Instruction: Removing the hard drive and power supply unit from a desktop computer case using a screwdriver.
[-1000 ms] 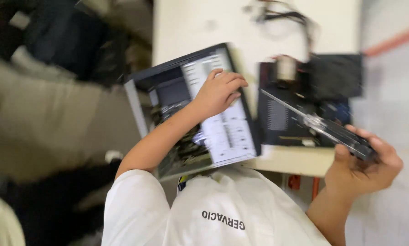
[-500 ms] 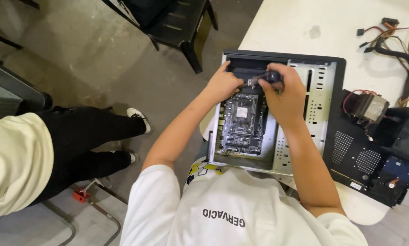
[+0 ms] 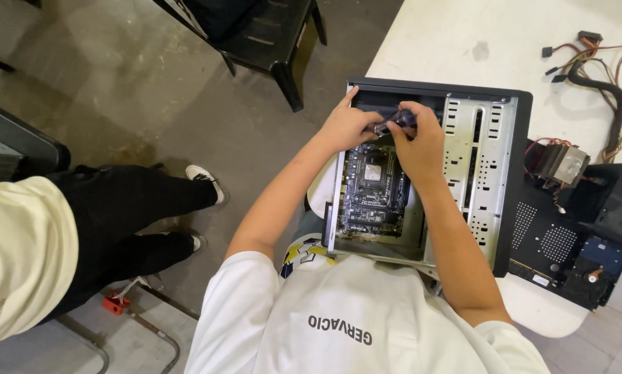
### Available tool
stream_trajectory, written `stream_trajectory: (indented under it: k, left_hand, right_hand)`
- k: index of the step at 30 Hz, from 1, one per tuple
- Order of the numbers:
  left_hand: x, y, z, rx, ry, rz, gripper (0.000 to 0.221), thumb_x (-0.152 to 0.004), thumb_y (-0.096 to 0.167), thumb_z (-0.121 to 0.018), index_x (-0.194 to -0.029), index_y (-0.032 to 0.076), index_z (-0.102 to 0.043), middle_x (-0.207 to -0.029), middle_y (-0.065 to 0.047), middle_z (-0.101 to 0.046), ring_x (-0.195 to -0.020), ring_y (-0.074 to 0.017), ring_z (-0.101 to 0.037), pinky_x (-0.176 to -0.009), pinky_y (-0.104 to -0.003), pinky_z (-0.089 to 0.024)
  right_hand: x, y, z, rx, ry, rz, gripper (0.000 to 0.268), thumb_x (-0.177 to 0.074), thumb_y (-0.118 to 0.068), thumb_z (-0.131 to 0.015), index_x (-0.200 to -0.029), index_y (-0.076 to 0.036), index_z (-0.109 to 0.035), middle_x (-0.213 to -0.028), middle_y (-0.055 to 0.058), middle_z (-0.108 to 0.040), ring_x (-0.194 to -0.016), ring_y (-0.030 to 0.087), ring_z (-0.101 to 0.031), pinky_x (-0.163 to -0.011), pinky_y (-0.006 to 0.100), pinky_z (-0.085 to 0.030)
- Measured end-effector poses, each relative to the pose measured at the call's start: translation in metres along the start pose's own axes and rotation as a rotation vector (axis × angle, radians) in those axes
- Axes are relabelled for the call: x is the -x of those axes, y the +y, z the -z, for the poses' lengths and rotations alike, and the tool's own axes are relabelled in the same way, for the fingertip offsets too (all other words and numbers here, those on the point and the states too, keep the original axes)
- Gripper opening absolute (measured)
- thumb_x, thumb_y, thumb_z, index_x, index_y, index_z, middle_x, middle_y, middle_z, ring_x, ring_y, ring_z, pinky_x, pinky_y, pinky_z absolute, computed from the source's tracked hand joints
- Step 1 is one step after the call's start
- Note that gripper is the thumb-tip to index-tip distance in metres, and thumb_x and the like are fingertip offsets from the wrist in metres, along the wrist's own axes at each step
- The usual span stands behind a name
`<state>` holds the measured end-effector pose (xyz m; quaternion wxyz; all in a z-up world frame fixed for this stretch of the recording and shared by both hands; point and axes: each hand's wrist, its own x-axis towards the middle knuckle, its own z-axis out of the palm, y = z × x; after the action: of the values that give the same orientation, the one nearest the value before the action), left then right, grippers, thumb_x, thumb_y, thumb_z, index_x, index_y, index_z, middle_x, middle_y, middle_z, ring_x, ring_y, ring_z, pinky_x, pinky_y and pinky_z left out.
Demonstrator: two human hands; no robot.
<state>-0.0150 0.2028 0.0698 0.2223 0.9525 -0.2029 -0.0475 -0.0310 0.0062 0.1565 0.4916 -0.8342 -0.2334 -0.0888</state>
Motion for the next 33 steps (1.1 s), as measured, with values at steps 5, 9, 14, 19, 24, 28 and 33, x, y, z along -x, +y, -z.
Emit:
stream_trajectory:
  k: [5, 9, 14, 19, 24, 28, 33]
  left_hand:
    - [0.004, 0.002, 0.005, 0.039, 0.026, -0.014, 0.036, -0.091, 0.033, -0.078, -0.123, 0.019, -0.067, -0.098, -0.002, -0.079, -0.104, -0.0197, -0.075, -0.128, -0.053, -0.002]
    - [0.006, 0.003, 0.007, 0.046, 0.029, -0.024, 0.038, -0.090, 0.035, -0.078, -0.123, 0.018, -0.067, -0.099, -0.002, -0.079, -0.104, -0.0191, -0.075, -0.128, -0.053, -0.002]
    - [0.006, 0.003, 0.008, 0.059, 0.051, -0.047, 0.042, -0.088, 0.041, -0.081, -0.119, 0.017, -0.068, -0.095, -0.003, -0.079, -0.100, -0.0199, -0.075, -0.129, -0.054, -0.002]
    - [0.010, 0.006, 0.014, 0.094, 0.064, -0.055, 0.043, -0.086, 0.044, -0.082, -0.116, 0.017, -0.069, -0.092, -0.004, -0.079, -0.099, -0.0210, -0.076, -0.129, -0.054, -0.001]
    - [0.010, 0.001, 0.010, 0.104, 0.089, -0.079, 0.040, -0.085, 0.046, -0.082, -0.110, 0.018, -0.069, -0.087, -0.003, -0.078, -0.095, -0.0211, -0.076, -0.128, -0.054, -0.003]
    - [0.008, -0.003, 0.008, 0.082, 0.101, -0.099, 0.038, -0.086, 0.045, -0.081, -0.110, 0.018, -0.068, -0.086, -0.003, -0.077, -0.093, -0.0214, -0.076, -0.128, -0.055, -0.003]
    - [0.011, 0.001, 0.011, 0.115, 0.105, -0.108, 0.033, -0.087, 0.041, -0.082, -0.106, 0.017, -0.069, -0.084, -0.004, -0.077, -0.092, -0.0226, -0.076, -0.128, -0.055, -0.004]
  right_hand:
    - [0.001, 0.002, -0.004, 0.016, -0.006, 0.045, 0.035, -0.100, -0.004, -0.077, -0.129, 0.003, -0.060, -0.112, 0.018, -0.062, -0.107, 0.041, -0.065, -0.077, 0.039, -0.064]
    - [0.001, 0.008, -0.006, 0.031, -0.013, 0.063, 0.036, -0.100, -0.004, -0.077, -0.130, 0.003, -0.059, -0.112, 0.018, -0.062, -0.107, 0.041, -0.066, -0.076, 0.039, -0.064]
    - [0.001, 0.006, -0.005, 0.065, -0.033, 0.081, 0.035, -0.101, -0.006, -0.076, -0.130, 0.003, -0.058, -0.112, 0.018, -0.061, -0.107, 0.042, -0.066, -0.077, 0.039, -0.064]
    - [0.002, 0.010, -0.008, 0.154, -0.082, 0.124, 0.034, -0.100, -0.009, -0.076, -0.129, 0.001, -0.060, -0.114, 0.015, -0.061, -0.108, 0.038, -0.066, -0.074, 0.036, -0.064]
    - [0.003, -0.001, -0.009, 0.219, -0.090, 0.141, 0.032, -0.101, -0.007, -0.074, -0.129, 0.002, -0.060, -0.115, 0.015, -0.061, -0.107, 0.038, -0.067, -0.074, 0.037, -0.064]
    - [0.004, -0.008, -0.014, 0.325, -0.034, 0.110, 0.032, -0.104, -0.013, -0.072, -0.130, 0.001, -0.058, -0.115, 0.015, -0.060, -0.103, 0.036, -0.068, -0.073, 0.038, -0.064]
    - [0.010, -0.012, -0.019, 0.386, -0.009, 0.091, 0.032, -0.105, -0.014, -0.070, -0.131, 0.000, -0.058, -0.116, 0.015, -0.059, -0.102, 0.035, -0.070, -0.073, 0.039, -0.064]
